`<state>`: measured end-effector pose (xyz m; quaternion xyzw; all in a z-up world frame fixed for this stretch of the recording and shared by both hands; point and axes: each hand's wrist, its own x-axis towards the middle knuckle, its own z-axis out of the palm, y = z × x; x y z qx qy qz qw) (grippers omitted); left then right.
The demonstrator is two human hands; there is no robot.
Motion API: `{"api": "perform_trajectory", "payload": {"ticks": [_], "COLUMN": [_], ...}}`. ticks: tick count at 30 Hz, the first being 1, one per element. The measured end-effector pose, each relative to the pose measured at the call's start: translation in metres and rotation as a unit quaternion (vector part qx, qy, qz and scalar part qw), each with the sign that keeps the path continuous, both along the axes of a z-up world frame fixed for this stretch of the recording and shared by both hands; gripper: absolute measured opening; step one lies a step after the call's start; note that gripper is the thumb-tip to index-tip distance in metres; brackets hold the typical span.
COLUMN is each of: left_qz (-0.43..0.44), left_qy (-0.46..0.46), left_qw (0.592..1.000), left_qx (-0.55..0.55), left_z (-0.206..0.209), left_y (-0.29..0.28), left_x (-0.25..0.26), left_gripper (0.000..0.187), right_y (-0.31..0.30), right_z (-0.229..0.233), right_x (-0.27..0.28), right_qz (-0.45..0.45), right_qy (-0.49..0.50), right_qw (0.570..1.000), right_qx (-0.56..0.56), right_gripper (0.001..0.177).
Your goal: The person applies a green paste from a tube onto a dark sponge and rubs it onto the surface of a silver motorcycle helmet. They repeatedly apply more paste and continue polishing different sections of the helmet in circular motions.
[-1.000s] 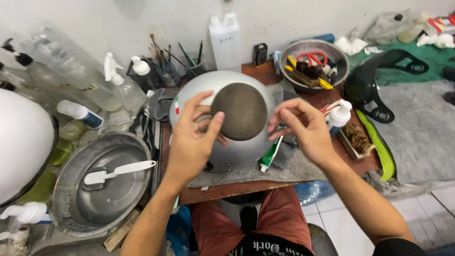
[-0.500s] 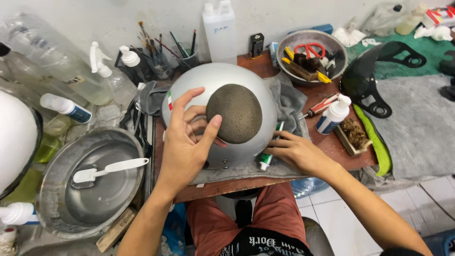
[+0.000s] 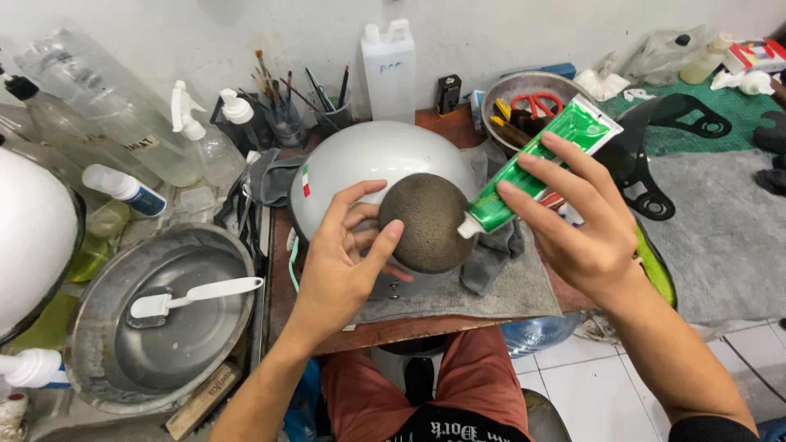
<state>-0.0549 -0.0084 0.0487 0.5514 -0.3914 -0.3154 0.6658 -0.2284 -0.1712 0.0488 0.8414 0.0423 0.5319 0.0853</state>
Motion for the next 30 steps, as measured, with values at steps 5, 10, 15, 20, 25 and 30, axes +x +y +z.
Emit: {"api": "perform_trajectory", "payload": {"ticks": [5, 10, 15, 20, 25, 30], "left_qz": [-0.019, -0.033, -0.036, -0.044, -0.042, -0.04], "left_qy": [0.028, 0.038, 0.044, 0.046, 0.046, -0.007], "left_qw": [0.999, 0.999, 0.998, 0.998, 0.998, 0.999], "left_qx": [0.004, 0.009, 0.001, -0.008, 0.0, -0.022], "left_z": [-0.001, -0.001, -0.005, -0.006, -0.006, 0.003], "left_y": [0.0, 0.001, 0.001, 0.0, 0.002, 0.007], "left_x": [0.002, 0.003, 0.005, 0.005, 0.006, 0.014], "left_gripper": [0.044, 0.043, 0.043, 0.044, 0.044, 0.043], "right_y": [-0.002, -0.004, -0.005, -0.007, -0.007, -0.014], "right_z": [0.006, 0.004, 0.003, 0.001, 0.003, 0.001], "right_x": [0.009, 0.015, 0.017, 0.015, 0.014, 0.002], "right_qz": [0.007, 0.012, 0.008, 0.001, -0.008, 0.028], "right_qy": [0.002, 0.0, -0.002, 0.008, 0.001, 0.031], "right_qw": [0.999, 0.999, 0.998, 0.998, 0.998, 0.991], "right_qx": [-0.051, -0.049, -0.057, -0.061, -0.058, 0.128], "right_gripper": [0.026, 0.028, 0.026, 0.033, 0.033, 0.023]}}
